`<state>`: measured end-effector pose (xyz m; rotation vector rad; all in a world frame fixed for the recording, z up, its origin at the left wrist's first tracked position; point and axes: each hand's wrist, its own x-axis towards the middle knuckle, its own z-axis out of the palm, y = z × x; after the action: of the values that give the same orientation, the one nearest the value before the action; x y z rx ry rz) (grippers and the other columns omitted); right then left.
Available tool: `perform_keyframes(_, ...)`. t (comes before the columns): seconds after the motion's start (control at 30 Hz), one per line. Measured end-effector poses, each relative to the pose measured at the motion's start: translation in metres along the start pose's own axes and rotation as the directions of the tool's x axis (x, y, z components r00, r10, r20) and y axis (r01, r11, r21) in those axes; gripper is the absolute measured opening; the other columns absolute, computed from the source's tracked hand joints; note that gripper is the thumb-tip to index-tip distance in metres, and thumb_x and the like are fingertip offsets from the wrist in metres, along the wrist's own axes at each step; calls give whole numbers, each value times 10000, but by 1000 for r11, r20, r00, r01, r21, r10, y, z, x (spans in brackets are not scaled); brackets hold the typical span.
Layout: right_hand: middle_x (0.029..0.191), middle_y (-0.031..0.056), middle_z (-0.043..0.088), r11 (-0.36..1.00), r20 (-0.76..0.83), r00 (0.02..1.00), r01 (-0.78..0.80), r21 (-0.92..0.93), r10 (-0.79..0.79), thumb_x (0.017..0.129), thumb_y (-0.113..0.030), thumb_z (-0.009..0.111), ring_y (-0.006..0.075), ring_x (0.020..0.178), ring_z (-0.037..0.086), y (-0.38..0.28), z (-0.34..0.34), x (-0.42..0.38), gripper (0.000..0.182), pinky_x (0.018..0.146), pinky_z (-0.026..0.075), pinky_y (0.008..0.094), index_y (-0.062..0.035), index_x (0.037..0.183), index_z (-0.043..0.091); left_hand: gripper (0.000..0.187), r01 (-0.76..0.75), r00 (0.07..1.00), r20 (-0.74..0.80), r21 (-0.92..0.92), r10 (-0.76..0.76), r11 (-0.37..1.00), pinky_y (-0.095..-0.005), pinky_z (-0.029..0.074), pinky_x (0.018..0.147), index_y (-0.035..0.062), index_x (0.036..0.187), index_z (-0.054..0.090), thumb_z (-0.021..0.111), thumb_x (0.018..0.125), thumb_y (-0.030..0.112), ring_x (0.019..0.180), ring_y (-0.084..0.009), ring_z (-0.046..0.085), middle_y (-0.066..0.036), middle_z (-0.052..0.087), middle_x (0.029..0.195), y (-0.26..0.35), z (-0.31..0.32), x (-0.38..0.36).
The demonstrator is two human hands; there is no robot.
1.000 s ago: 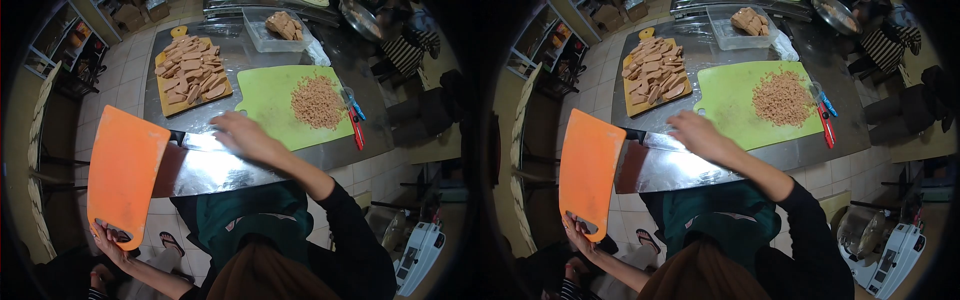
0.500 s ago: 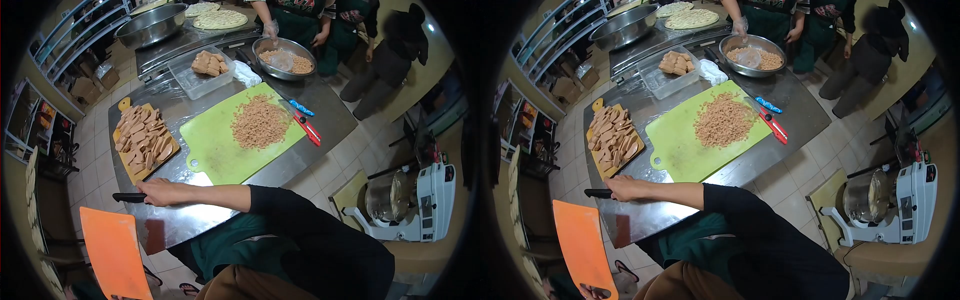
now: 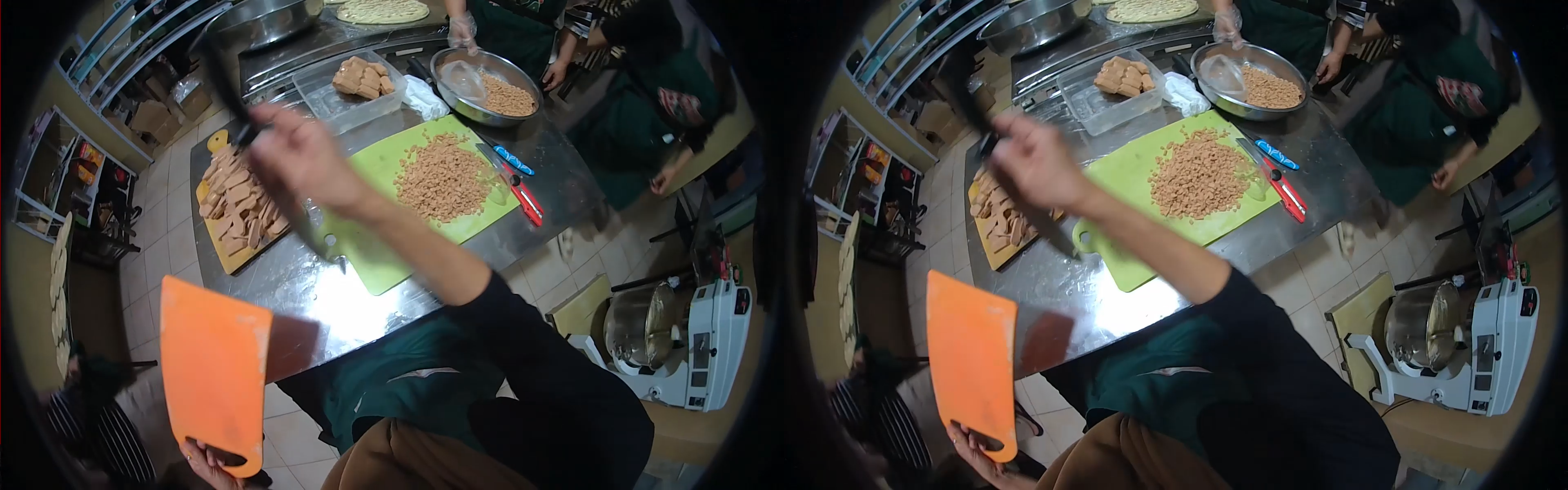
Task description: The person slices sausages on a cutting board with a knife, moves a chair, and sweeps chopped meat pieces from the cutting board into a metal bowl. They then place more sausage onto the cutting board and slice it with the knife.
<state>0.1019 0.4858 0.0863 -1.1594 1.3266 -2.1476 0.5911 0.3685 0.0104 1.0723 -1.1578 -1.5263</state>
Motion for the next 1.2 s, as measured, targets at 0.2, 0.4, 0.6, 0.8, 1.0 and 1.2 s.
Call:
perform_keyframes(0.2,883,40,608,983,-223,974,-3,-185,-39,963,-205,591,100,750,596,-91,-108,-29,440,650,501,267,-21,1346,475,214,118,992,46,13,-118,993,-127,295,399,84,1099,512,541,1004,273,479,23,377,-9,609,783,-22,69,-3)
perform_keyframes(0.4,808,-34,605,974,-311,947,-139,-181,77,937,-128,629,22,668,532,-76,-139,-57,477,574,434,180,-46,1381,476,240,139,988,49,179,-150,974,-139,308,409,98,1083,517,584,980,305,484,13,402,-53,668,807,-44,101,5)
perform_keyframes(0.6,817,-42,582,935,-248,944,-274,-224,218,913,-141,663,22,679,509,-24,-113,-71,579,577,400,163,-92,1441,431,244,185,960,153,281,-234,942,-143,318,416,81,1068,513,605,969,284,484,-9,427,-58,672,765,-48,122,21)
perform_keyframes(0.8,823,-4,607,915,153,940,-244,-323,304,932,-109,576,44,696,550,5,-36,-76,483,574,450,220,-131,1408,494,199,161,912,294,387,-287,908,-143,346,443,69,1071,542,599,973,233,512,-6,448,-24,674,794,-49,129,71)
perform_keyframes(1.0,900,123,653,833,473,818,-15,-554,329,857,-36,566,226,808,640,65,39,-83,472,695,506,383,-78,1327,549,255,-273,904,420,708,-78,651,-249,454,690,-8,1114,606,574,984,210,760,-96,562,-46,645,896,-70,122,115)
perform_keyframes(1.2,1083,157,558,617,456,840,198,-762,294,789,-9,593,320,1028,557,74,27,-97,508,830,460,425,-87,1290,567,328,-236,921,369,782,-124,577,-301,456,816,-24,1149,609,570,983,256,882,-151,571,-92,638,1006,-58,123,108)
